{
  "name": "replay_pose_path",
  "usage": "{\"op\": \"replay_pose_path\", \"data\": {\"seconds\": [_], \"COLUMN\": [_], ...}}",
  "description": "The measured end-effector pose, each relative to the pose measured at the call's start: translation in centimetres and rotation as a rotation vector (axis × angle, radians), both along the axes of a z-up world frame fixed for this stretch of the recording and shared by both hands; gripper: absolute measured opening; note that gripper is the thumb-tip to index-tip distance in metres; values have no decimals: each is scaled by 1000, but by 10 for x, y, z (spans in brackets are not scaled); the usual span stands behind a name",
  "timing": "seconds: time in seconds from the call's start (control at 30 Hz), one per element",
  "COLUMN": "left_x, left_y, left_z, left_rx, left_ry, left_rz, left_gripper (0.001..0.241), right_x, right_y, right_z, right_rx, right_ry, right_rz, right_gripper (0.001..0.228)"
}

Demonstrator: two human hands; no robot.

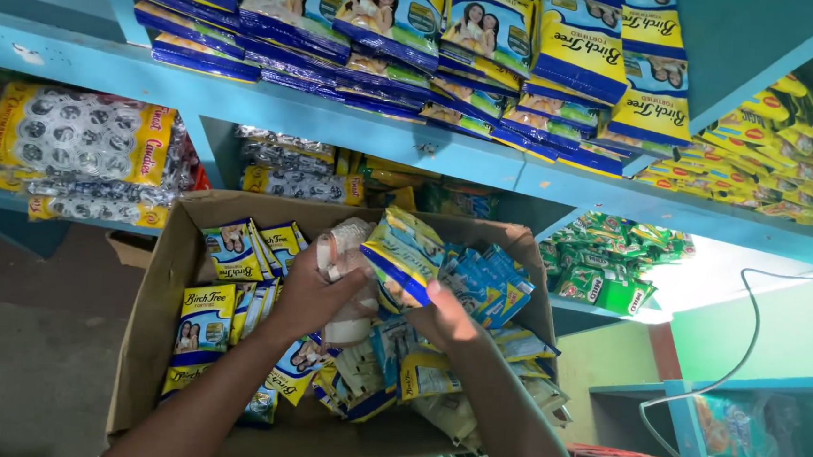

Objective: Cleaning and sorting individual milk powder packets in a cardboard box.

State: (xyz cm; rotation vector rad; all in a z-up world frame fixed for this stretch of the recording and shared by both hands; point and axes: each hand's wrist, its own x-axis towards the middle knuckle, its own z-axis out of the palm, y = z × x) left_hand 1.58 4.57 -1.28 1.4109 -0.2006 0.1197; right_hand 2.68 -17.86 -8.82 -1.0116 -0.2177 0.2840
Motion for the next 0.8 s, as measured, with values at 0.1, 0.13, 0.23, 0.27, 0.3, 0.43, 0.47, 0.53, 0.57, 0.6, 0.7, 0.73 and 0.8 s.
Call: {"op": "replay_pose_path", "data": {"seconds": [0.1,0.13,0.23,0.27,0.3,0.43,0.47,0.53,0.57,0.6,0.7,0.73,0.8], "left_x": [-4,-5,-5,-5,-6,-4,-2,-2,-2,-2,11,13,17], "left_y": [1,1,3,3,3,4,5,6,8,9,12,14,20], "left_z": [11,11,15,18,21,13,12,16,22,27,-10,-13,-20], "left_rx": [21,23,40,39,39,47,69,91,164,236,442,444,559], "left_ry": [-3,-2,-22,-27,-32,-24,-50,-75,-81,-87,-190,-190,-545], "left_rz": [12,7,-4,-8,-12,2,-18,-33,2,38,321,321,493], "left_gripper": [24,24,24,22,20,21,24,27,26,25,35,35,34], "right_x": [-6,-3,14,20,26,9,4,-2,-2,-2,-5,-6,-8], "right_y": [-4,-15,-31,-23,-15,0,10,22,23,23,31,30,30], "right_z": [23,21,7,-4,-15,86,110,133,134,134,137,135,130], "right_rx": [48,50,-551,-403,-256,205,275,346,395,444,412,413,411], "right_ry": [-105,-104,-187,-233,-276,160,164,168,161,154,218,218,203], "right_rz": [159,154,390,311,231,6,-29,-60,-35,-9,-135,-135,-109], "right_gripper": [55,55,109,83,70,65,67,70,73,77,91,91,87]}}
